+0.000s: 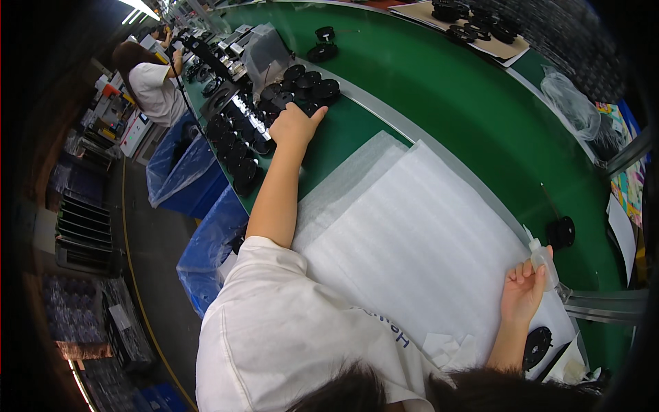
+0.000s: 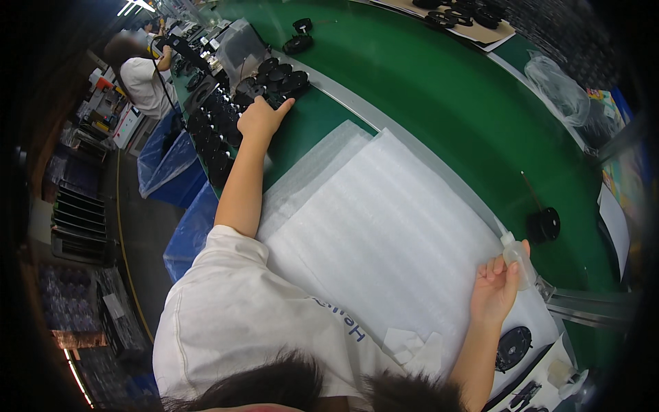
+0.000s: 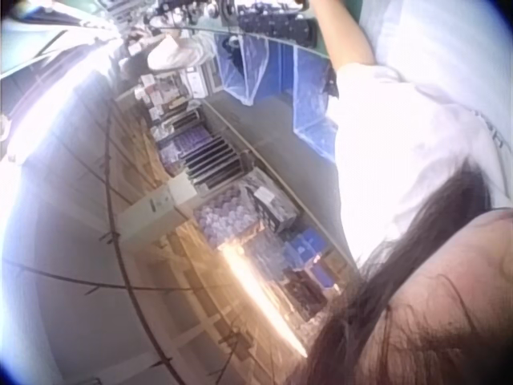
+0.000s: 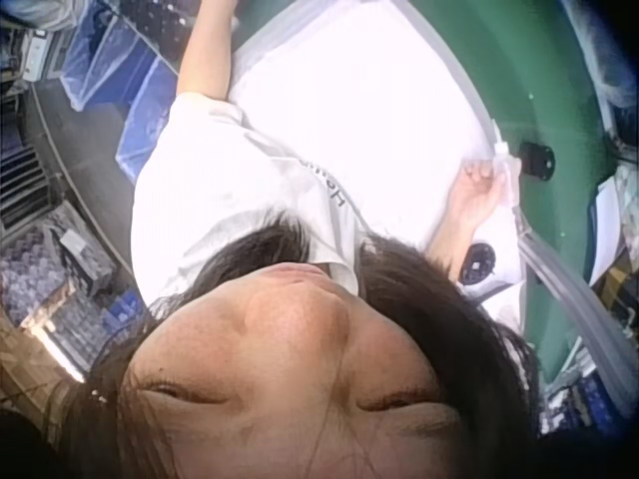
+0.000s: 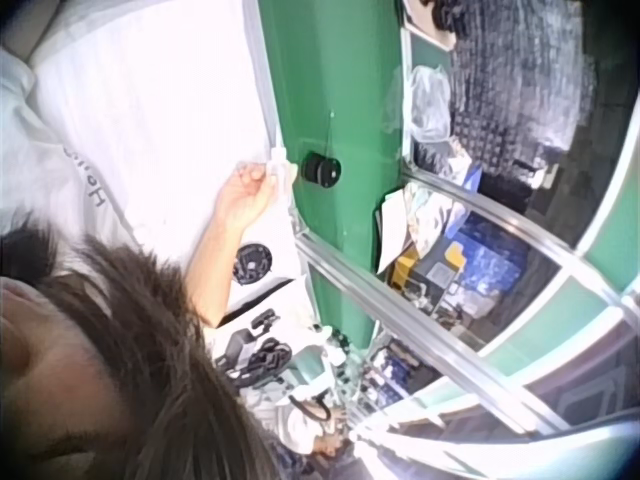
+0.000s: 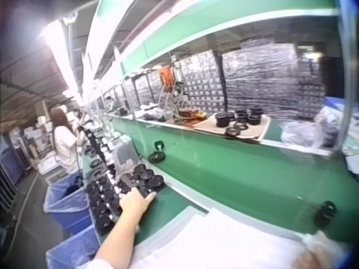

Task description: Assembling small mechanical components at a factory assembly line workstation using a squeeze bottle to apply liquid.

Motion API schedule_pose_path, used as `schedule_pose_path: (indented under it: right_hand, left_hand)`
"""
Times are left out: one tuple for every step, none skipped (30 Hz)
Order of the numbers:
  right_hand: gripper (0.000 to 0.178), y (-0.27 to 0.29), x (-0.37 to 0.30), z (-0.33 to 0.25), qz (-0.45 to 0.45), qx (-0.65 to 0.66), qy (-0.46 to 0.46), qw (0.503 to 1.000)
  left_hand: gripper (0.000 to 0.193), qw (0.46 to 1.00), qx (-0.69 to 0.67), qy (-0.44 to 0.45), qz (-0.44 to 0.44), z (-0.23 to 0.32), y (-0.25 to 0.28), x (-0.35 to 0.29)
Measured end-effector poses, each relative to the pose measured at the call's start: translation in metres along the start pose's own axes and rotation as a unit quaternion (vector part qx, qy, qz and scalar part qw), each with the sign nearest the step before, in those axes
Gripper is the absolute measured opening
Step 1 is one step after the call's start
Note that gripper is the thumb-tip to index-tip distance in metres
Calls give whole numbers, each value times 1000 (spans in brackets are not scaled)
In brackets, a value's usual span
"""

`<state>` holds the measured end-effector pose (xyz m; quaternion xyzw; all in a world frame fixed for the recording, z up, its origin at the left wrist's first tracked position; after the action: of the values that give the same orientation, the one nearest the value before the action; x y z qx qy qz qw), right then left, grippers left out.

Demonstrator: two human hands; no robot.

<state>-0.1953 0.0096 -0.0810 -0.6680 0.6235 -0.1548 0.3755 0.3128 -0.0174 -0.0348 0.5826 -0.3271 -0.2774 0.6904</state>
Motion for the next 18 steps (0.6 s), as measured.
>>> schedule_pose_path:
  right_hand:
    - [52,1,0,0,5,-5,1,1000]
    - [54,1,1,0,8,-10,1,1000]
    - [54,2,0,1,7,-11,0,1000]
    - [58,2,0,0,15,-38,10,999]
    - [61,2,-1,-1,23,-65,19,997]
    - [61,1,-1,-1,22,-67,19,997]
    - [65,-2,-3,-1,27,-103,32,994]
    - [68,-5,-4,-2,31,-139,46,989]
    - [68,-5,-3,-2,30,-141,44,989]
    - [70,-4,-3,-1,30,-157,44,986]
    - [72,-5,-3,-1,32,-174,45,983]
    - [72,-5,-3,-1,32,-176,45,983]
    - [71,-6,-4,-1,34,-178,46,982]
    - [71,-6,-4,-1,35,-179,46,982]
    - [71,-7,-4,-1,34,-180,45,982]
    - [70,-7,-4,-2,43,-170,50,983]
    - [69,-6,-4,-3,52,-160,55,984]
    - [69,-7,-4,-3,51,-161,54,984]
  left_hand:
    - [75,1000,0,-1,0,1,-2,-2]
    - [72,999,22,-23,29,3,0,-5]
    - [71,996,44,-45,59,6,3,-7]
    - [71,996,43,-43,59,5,2,-7]
    - [67,996,61,-57,34,7,-2,-7]
    - [65,994,79,-70,9,9,-6,-7]
    - [59,993,80,-82,34,11,-4,-9]
    - [59,993,80,-80,33,9,-6,-8]
    - [58,992,84,-81,40,7,-6,-7]
    - [58,992,89,-82,47,6,-6,-6]
    - [58,992,87,-81,46,6,-6,-5]
    - [57,992,86,-79,39,6,-7,-4]
    - [57,993,84,-77,33,6,-8,-3]
    - [57,993,84,-75,32,6,-8,-3]
    - [57,993,85,-72,32,6,-7,-2]
    - [56,993,86,-70,31,6,-8,-2]
    - [56,994,86,-68,30,4,-8,-2]
    - [56,993,85,-68,37,3,-9,-2]
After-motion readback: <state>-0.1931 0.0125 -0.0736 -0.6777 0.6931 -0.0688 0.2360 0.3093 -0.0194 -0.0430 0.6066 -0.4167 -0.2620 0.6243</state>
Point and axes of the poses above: each hand's wrist, its own x-axis towards the middle knuckle, its own y-axis out of the back of the hand, z = x × y, the point moved 7 cm from there along x, towards the middle knuckle, and after that the axes turned 14 degrees about -y, right-handed, at the moved point
